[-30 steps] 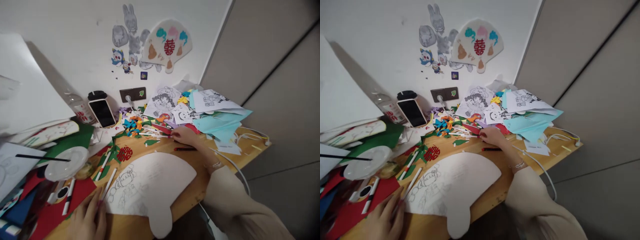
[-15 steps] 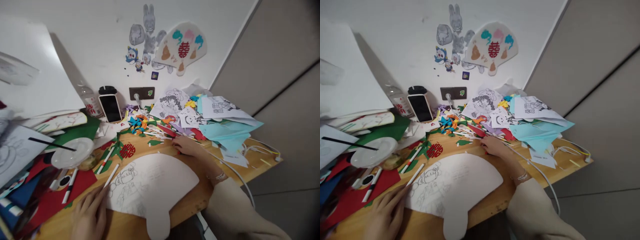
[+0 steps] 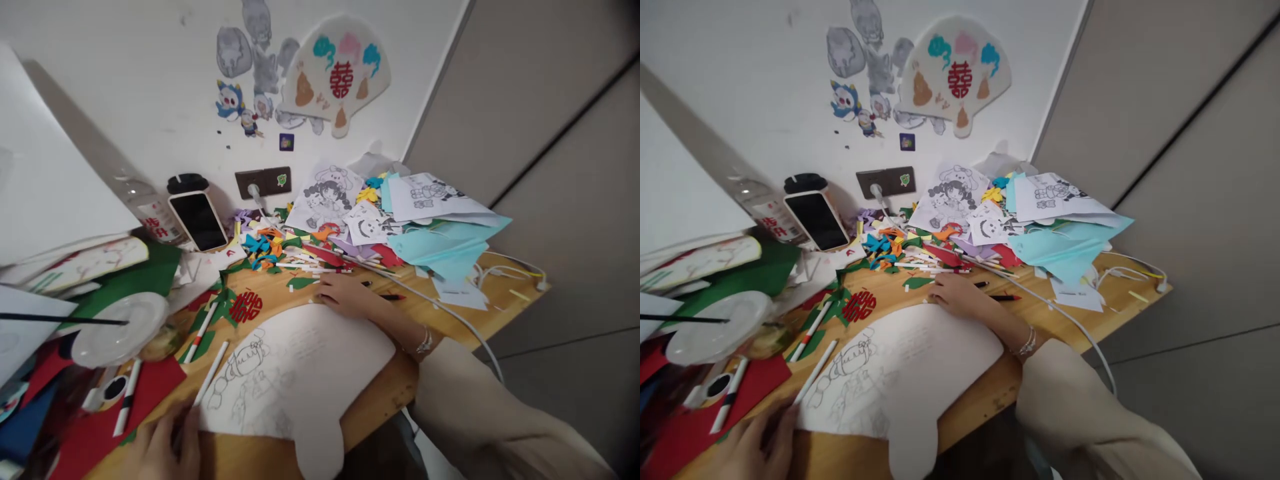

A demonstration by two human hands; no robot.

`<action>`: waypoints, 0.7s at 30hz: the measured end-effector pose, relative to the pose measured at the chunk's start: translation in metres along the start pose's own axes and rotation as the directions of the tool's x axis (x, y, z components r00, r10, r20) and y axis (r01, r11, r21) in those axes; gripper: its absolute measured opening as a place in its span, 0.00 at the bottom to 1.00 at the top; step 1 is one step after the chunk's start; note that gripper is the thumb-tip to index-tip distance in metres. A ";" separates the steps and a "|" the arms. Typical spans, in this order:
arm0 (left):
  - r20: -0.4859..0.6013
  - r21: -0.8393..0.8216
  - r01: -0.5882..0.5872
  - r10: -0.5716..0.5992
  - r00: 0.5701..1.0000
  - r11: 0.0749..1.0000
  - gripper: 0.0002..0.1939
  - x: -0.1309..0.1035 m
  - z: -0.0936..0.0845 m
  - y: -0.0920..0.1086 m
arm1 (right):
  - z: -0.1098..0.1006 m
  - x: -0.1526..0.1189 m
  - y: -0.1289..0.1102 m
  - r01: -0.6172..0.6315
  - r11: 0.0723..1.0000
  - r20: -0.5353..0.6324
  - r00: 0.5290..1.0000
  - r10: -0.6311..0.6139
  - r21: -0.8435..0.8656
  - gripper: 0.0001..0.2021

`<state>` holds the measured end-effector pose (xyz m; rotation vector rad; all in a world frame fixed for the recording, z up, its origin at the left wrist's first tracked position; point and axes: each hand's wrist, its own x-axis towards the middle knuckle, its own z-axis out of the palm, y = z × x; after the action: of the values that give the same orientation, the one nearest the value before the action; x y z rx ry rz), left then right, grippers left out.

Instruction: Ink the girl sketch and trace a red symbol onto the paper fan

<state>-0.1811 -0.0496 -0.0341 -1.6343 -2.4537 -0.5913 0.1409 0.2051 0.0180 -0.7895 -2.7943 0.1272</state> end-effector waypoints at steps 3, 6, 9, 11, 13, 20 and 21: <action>0.008 -0.061 0.018 -0.017 1.000 0.998 0.32 0.001 -0.010 0.018 | -0.001 -0.001 -0.001 -0.006 1.000 0.019 1.000 0.005 0.009 0.13; 0.034 -0.134 -0.019 0.024 0.999 0.991 0.34 0.003 -0.016 0.030 | -0.003 -0.001 -0.003 -0.027 1.000 0.038 0.999 0.027 0.015 0.13; 0.052 -0.212 -0.030 0.042 0.998 0.977 0.33 0.005 -0.016 0.032 | -0.005 -0.001 -0.006 -0.034 0.999 0.053 0.998 0.034 0.012 0.13; 0.097 -0.249 0.000 0.025 0.995 0.968 0.31 0.005 -0.013 0.030 | -0.006 0.000 -0.008 -0.032 0.999 0.063 0.997 0.032 0.002 0.13; 0.148 -0.264 0.045 -0.006 0.989 0.963 0.28 0.005 -0.011 0.028 | -0.006 0.000 -0.009 -0.040 0.999 0.069 0.997 0.040 -0.005 0.13; 0.182 -0.203 0.372 -0.338 0.923 0.906 0.18 -0.004 -0.024 0.034 | -0.003 -0.001 -0.005 -0.057 0.998 0.059 0.997 0.056 0.028 0.13; 0.179 -0.219 0.384 -0.349 0.920 0.897 0.18 -0.005 -0.027 0.036 | -0.004 -0.001 -0.006 -0.051 0.998 0.037 0.998 0.050 0.030 0.13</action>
<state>-0.1488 -0.0527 -0.0020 -1.3224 -2.9229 -0.9009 0.1390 0.1995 0.0224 -0.8592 -2.8002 0.1957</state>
